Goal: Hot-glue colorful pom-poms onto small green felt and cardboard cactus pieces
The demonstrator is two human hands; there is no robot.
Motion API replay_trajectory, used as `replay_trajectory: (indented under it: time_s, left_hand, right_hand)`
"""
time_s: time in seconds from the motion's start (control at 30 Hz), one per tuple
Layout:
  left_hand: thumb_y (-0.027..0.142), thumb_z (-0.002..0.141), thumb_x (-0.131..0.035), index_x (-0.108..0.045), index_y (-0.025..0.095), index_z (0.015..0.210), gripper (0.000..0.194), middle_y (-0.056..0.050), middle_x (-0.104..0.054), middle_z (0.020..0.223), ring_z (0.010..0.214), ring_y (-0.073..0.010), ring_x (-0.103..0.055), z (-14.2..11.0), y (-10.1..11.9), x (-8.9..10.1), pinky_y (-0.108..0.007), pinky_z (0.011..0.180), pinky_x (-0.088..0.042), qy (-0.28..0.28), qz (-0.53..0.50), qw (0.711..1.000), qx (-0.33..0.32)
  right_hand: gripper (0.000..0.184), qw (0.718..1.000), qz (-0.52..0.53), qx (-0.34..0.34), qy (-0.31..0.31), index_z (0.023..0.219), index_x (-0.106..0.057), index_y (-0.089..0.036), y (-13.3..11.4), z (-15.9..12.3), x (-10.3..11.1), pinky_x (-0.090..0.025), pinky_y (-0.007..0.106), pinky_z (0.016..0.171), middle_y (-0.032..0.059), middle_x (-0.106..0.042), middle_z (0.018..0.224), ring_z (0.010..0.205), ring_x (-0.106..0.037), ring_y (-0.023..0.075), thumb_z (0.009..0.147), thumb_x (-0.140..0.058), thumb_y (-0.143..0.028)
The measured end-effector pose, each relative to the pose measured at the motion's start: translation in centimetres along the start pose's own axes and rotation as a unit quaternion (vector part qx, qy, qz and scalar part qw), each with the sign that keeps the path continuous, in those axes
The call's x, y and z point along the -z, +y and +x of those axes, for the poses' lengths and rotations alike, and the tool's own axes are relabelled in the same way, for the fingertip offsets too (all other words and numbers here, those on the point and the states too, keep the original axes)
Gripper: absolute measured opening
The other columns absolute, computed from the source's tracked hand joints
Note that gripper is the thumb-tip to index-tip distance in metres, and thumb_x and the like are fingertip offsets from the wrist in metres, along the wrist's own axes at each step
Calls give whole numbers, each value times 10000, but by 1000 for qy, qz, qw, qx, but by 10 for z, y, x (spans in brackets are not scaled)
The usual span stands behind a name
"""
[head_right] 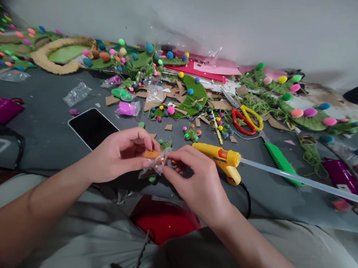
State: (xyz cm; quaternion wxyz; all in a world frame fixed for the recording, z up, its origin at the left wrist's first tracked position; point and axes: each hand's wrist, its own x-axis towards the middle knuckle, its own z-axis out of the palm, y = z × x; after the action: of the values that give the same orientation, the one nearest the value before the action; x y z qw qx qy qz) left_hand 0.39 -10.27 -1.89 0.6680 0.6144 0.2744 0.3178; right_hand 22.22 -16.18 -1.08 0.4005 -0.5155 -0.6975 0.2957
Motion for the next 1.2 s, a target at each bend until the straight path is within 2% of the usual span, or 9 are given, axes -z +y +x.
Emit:
replay_trajectory:
  time_s: [0.1,0.27,0.4,0.53,0.63,0.83,0.97,1.2]
  left_hand:
    - [172,875,-778,-563,171,982,240,-35,-702,1039,894,-109,-710,2,-2,-2,-198,787,-586,-1,-15,1000,16]
    - [130,867,-766,-621,163,1007,205,-11,-726,941,837,-90,-712,1,-2,-5,-148,727,-569,29,35,998,37]
    - [159,883,-754,-635,161,990,160,-28,-766,960,854,-114,-737,-1,-2,-8,-176,748,-587,35,48,997,43]
    - [230,883,-769,-659,159,980,163,-29,-767,919,817,-126,-737,-2,2,-9,-191,722,-587,39,89,994,43]
    - [276,880,-774,-673,159,975,181,-34,-759,902,803,-141,-735,-2,6,-4,-215,717,-589,47,123,991,32]
    - [304,831,-819,-674,163,957,238,-39,-747,897,795,-151,-721,0,12,16,-230,714,-578,85,157,984,19]
    - [318,809,-834,-668,167,965,274,-43,-747,895,788,-163,-721,1,13,18,-252,709,-585,82,141,986,19]
    - [269,848,-789,-662,160,980,213,-49,-741,894,786,-156,-715,0,11,7,-239,689,-569,43,130,990,36]
  right_hand:
    - [102,1000,6,-4,-12,938,-748,-231,0,0,0,-494,239,665,-20,-695,824,746,-621,117,850,-800,-217]
    - [116,1000,8,11,-19,982,-764,-237,1,-1,-1,-513,255,710,-3,-717,875,785,-646,130,870,-790,-253]
    - [31,999,-17,33,-22,922,-748,-203,0,0,0,-508,249,713,3,-703,846,769,-643,119,907,-732,-181]
    - [108,998,-44,48,-17,843,-689,-185,-1,1,0,-494,235,707,-1,-673,809,741,-620,104,937,-662,-139]
    - [87,996,-68,54,-5,869,-666,-190,-3,-1,1,-482,229,692,-9,-658,797,724,-599,98,949,-651,-159]
    - [46,993,-91,42,62,921,-672,-247,-5,-2,8,-504,258,713,-7,-710,885,774,-634,130,956,-669,-216]
    - [82,995,-68,55,38,1024,-696,-248,-5,-1,8,-536,290,788,19,-734,960,882,-675,168,945,-684,-227]
    - [100,999,-21,31,9,1017,-730,-202,-4,0,0,-532,264,738,20,-708,900,796,-649,133,919,-721,-217]
